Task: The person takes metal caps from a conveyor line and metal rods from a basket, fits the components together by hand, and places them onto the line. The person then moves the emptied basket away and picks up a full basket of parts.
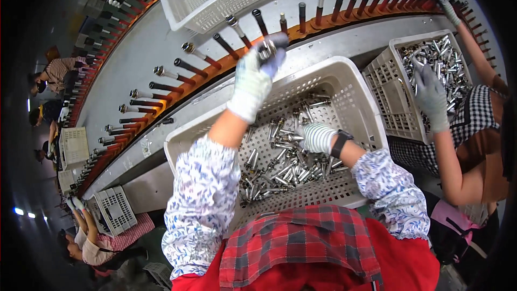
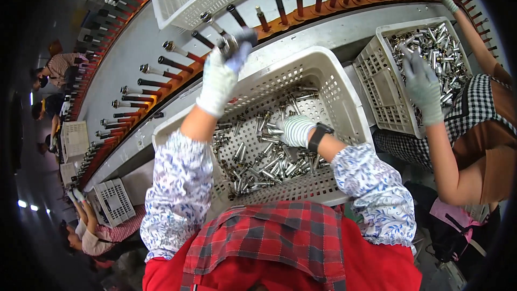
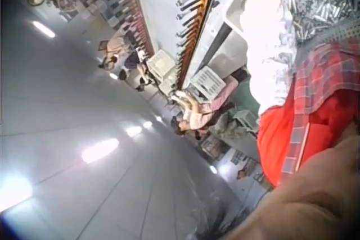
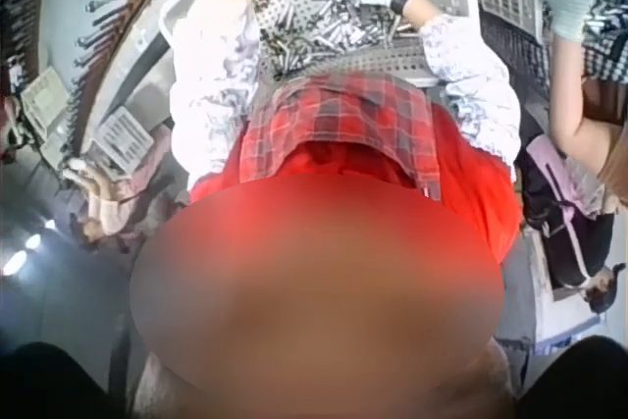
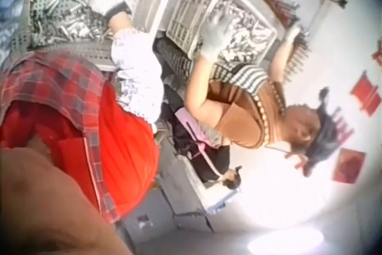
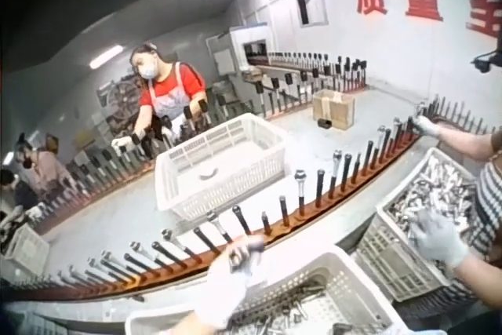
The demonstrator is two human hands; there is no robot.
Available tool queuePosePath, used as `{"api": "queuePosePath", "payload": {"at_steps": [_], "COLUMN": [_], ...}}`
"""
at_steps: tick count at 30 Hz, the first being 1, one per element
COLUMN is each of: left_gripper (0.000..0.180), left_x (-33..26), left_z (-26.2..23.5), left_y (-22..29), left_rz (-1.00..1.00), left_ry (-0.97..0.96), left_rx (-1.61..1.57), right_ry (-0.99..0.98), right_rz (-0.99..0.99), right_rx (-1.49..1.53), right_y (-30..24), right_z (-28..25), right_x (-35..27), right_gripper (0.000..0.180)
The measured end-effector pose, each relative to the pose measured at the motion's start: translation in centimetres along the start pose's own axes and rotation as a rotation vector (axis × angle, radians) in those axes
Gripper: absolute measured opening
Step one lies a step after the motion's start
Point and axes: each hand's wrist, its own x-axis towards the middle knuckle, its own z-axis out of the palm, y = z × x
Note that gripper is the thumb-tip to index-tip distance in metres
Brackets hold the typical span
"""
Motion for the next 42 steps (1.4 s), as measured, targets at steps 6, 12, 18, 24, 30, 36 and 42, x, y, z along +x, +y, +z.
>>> {"api": "queuePosePath", "payload": {"at_steps": [6,12,18,24,30,36,42], "left_gripper": [0.015,0.015,0.037,0.053,0.039,0.052,0.038], "left_x": [10.0,9.5,4.8,-6.0,-6.9,-8.4,-5.2], "left_z": [0.9,-2.3,-6.6,2.2,3.9,6.5,9.4], "left_y": [-7.3,-8.4,-9.6,2.0,2.7,4.6,5.0], "left_rz": [0.075,-0.036,-0.134,0.036,0.278,-0.512,-0.469], "left_ry": [0.201,0.100,0.094,-0.079,-0.477,-0.222,0.013], "left_rx": [-0.107,-0.184,0.284,0.258,0.751,-0.807,-1.119], "right_ry": [0.240,0.361,0.623,0.937,0.920,0.948,1.064], "right_rz": [-0.255,-0.099,-0.115,-0.264,-0.211,-0.512,-0.568], "right_rx": [1.254,1.416,1.387,1.312,1.042,1.714,0.596], "right_y": [1.0,1.5,0.6,2.3,-0.1,0.6,-0.6], "right_z": [-6.1,-10.1,-9.7,-9.1,-7.1,-10.9,-10.7], "right_x": [-3.0,-6.3,-6.2,-6.2,-6.8,-10.1,-8.7], "right_gripper": [0.024,0.019,0.012,0.017,0.038,0.016,0.047]}}
